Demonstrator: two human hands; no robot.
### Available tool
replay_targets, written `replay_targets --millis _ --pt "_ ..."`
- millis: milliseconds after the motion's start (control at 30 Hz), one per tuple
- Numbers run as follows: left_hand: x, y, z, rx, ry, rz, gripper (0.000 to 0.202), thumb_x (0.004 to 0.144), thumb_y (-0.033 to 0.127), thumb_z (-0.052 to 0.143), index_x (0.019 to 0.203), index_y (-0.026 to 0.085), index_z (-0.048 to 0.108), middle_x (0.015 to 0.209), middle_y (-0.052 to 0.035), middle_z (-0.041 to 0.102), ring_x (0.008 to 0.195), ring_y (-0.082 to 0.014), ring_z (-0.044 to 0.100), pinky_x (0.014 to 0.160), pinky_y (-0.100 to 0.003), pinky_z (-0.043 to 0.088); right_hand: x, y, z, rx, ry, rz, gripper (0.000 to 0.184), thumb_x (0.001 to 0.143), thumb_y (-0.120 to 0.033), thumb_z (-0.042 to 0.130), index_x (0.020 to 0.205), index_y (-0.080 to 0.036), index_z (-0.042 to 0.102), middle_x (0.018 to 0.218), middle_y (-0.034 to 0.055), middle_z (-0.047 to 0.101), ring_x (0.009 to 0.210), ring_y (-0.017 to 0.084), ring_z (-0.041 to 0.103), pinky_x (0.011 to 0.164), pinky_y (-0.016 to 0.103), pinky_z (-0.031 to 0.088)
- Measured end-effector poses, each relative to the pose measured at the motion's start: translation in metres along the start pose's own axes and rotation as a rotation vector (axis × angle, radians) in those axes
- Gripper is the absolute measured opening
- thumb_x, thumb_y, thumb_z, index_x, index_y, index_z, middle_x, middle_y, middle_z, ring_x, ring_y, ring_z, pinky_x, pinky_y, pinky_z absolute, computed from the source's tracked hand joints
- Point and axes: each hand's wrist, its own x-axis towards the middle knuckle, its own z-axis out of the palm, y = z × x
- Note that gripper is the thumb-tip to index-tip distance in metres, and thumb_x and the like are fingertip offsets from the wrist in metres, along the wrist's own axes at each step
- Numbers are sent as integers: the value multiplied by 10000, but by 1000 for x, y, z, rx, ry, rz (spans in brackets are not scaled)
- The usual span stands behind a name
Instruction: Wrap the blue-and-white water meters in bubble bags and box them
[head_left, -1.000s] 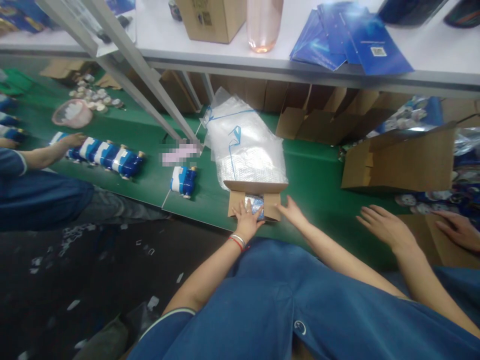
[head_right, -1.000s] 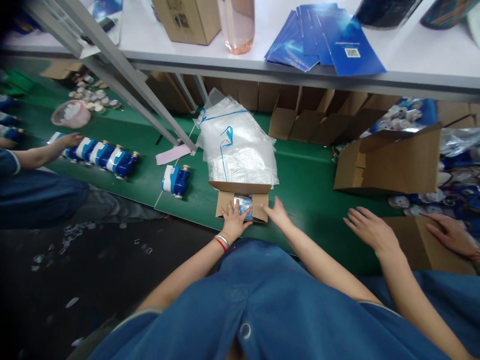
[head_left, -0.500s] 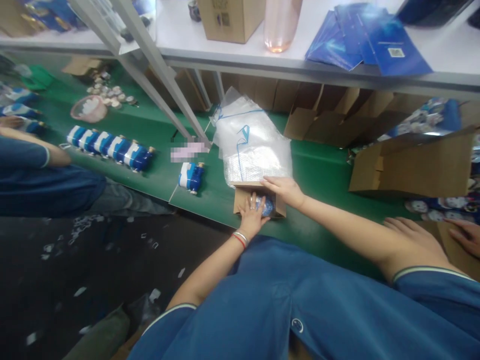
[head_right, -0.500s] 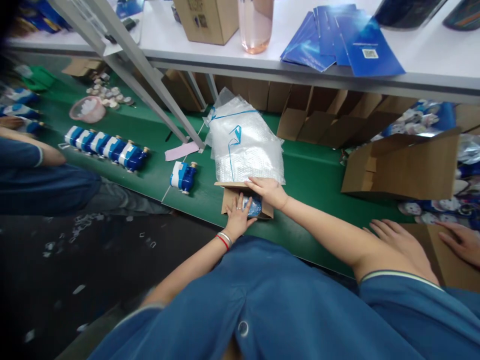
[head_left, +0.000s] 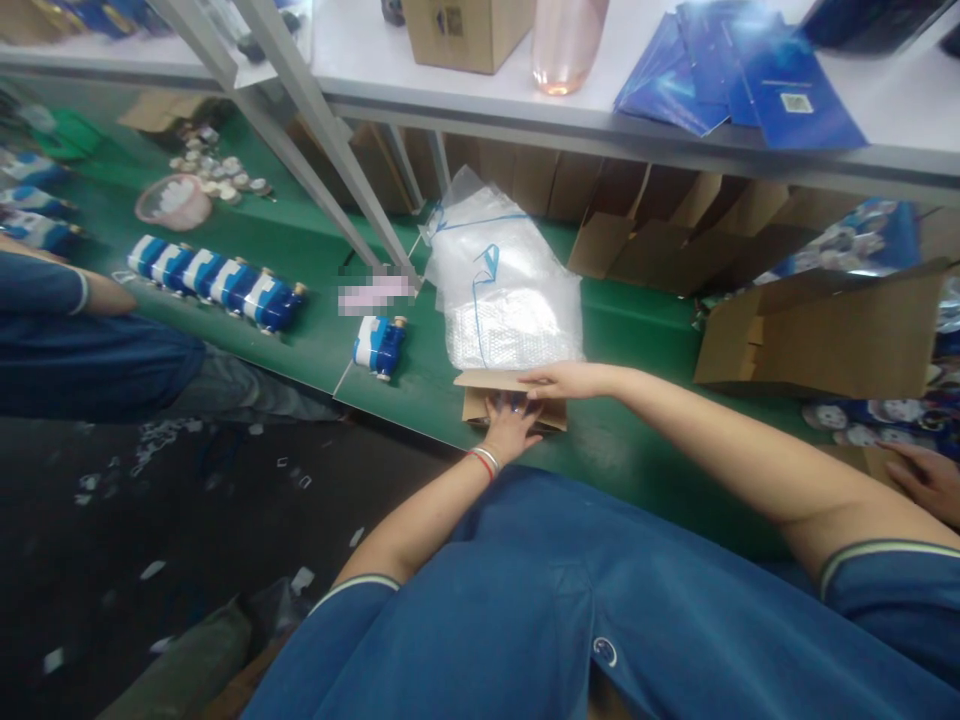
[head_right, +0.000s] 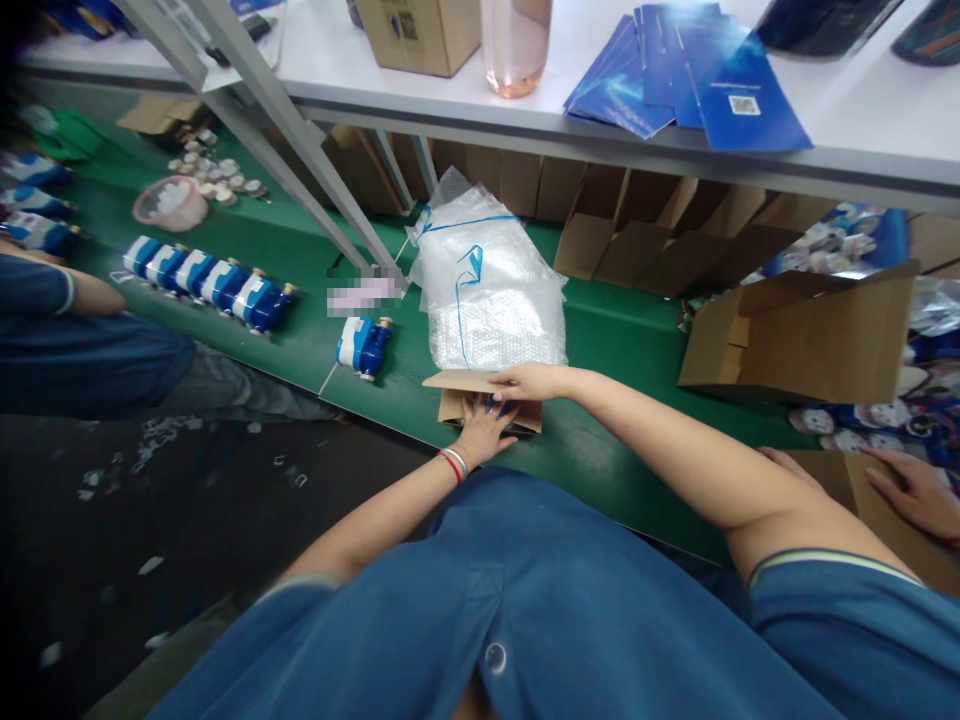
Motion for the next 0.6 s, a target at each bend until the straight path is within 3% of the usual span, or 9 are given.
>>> replay_targets --millis 67,133,333,467,600 --pt "0 1 4 -7 -23 -27 643 844 495 535 1431 407 288 1505 -36 284 1369 -400 123 1052 -702 35 8 8 3 18 -64 -6 699 746 -472 672 1373 -250 456 1322 47 554 1134 257 572 960 394 465" --pt "1 2 5 -19 -45 -48 602 853 478 529 1415 397 329 1449 -55 376 1339 -384 205 1058 -688 46 13 11 13 -34 -50 -14 767 719 -404 707 1407 -254 401 1378 61 498 1180 270 539 986 403 445" --pt "-1 3 4 -59 -40 -52 485 880 438 497 1347 316 458 1410 -90 425 1275 -350 347 1067 -614 197 0 11 75 -309 183 -1 526 904 -194 447 1419 -283 385 1430 110 425 1280 284 444 994 449 426" --pt "-42 -8 9 -59 19 64 473 915 355 436 1376 249 429 1431 -96 418 1356 -289 298 1113 -519 229 -10 19 115 -416 259 7 518 904 -189 471 1404 -310 405 1485 107 336 1374 310 289 1072 518 321" --pt "-80 -42 4 -50 87 254 478 941 173 284 1409 217 375 1474 -50 376 1417 -165 204 1160 -412 219 -10 25 134 -427 304 10 530 905 -187 474 1404 -347 390 1521 77 258 1406 298 206 1103 550 252"
